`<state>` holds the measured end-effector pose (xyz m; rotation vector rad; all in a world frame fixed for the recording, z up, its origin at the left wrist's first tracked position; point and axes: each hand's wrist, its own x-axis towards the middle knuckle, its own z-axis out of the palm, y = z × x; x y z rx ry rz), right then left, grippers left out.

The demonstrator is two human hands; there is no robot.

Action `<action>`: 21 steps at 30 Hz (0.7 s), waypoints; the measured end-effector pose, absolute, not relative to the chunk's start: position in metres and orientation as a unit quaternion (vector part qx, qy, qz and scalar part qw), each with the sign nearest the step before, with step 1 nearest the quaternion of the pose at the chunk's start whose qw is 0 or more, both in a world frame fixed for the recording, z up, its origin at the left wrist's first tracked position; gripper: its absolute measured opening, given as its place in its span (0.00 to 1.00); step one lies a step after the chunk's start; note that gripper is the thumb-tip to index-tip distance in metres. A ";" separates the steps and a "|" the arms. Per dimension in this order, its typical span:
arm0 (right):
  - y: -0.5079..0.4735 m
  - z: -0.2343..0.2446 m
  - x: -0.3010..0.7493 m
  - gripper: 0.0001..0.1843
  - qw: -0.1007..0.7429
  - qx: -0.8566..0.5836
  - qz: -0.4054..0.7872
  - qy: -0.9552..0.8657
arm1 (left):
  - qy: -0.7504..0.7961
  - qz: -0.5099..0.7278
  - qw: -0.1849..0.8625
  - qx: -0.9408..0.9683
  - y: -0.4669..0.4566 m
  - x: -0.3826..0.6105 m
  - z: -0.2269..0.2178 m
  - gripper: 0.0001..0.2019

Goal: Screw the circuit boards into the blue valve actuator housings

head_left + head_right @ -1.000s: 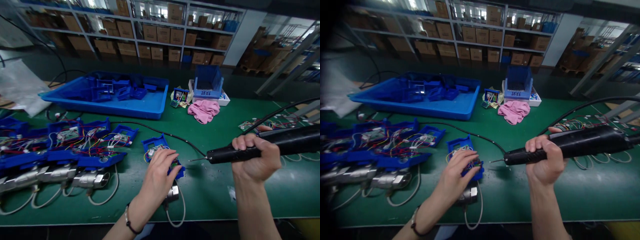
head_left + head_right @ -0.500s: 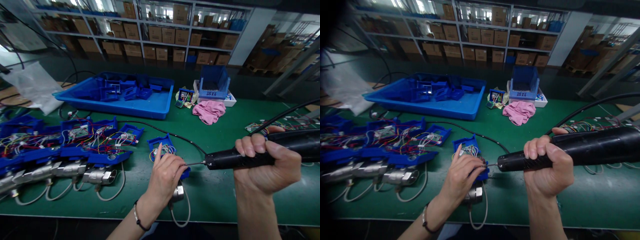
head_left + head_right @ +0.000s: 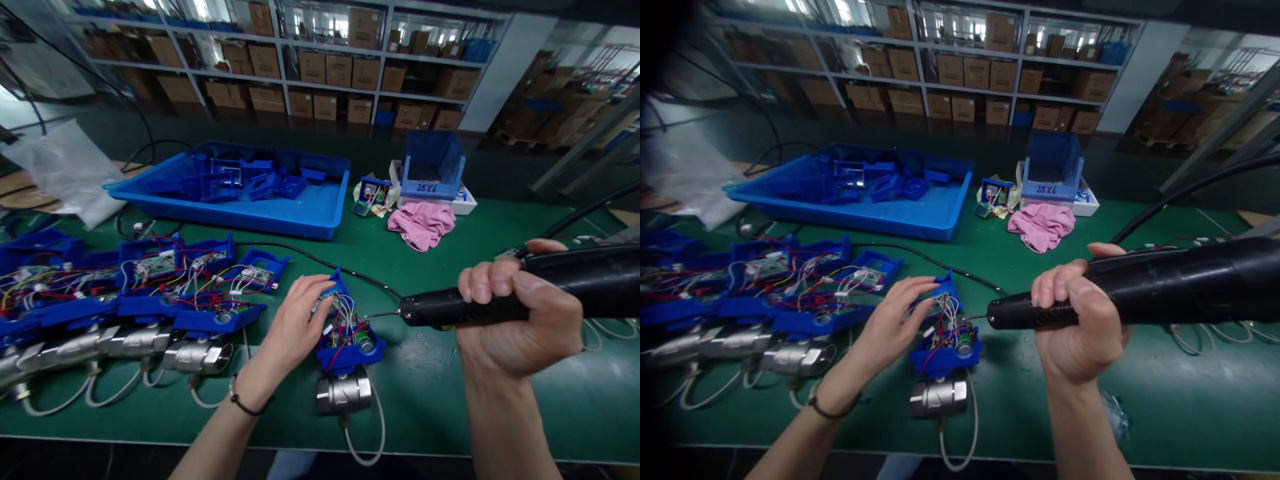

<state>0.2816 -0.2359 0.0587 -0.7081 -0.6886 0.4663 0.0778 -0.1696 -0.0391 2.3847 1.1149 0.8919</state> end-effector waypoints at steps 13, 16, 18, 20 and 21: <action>-0.173 0.046 0.267 0.15 0.849 -0.346 0.180 -0.357 | 0.369 0.173 0.205 0.890 -0.148 0.064 -0.067 0.27; -0.167 0.043 0.263 0.15 0.846 -0.348 0.183 -0.360 | 0.337 0.175 0.185 0.907 -0.141 0.069 -0.060 0.25; -0.165 0.043 0.262 0.15 0.847 -0.348 0.182 -0.358 | 0.320 0.173 0.206 0.909 -0.139 0.072 -0.058 0.23; -0.164 0.042 0.262 0.15 0.847 -0.347 0.184 -0.359 | 0.314 0.178 0.233 0.903 -0.138 0.074 -0.058 0.20; -0.164 0.042 0.262 0.15 0.846 -0.345 0.186 -0.361 | 0.314 0.181 0.245 0.900 -0.138 0.074 -0.059 0.18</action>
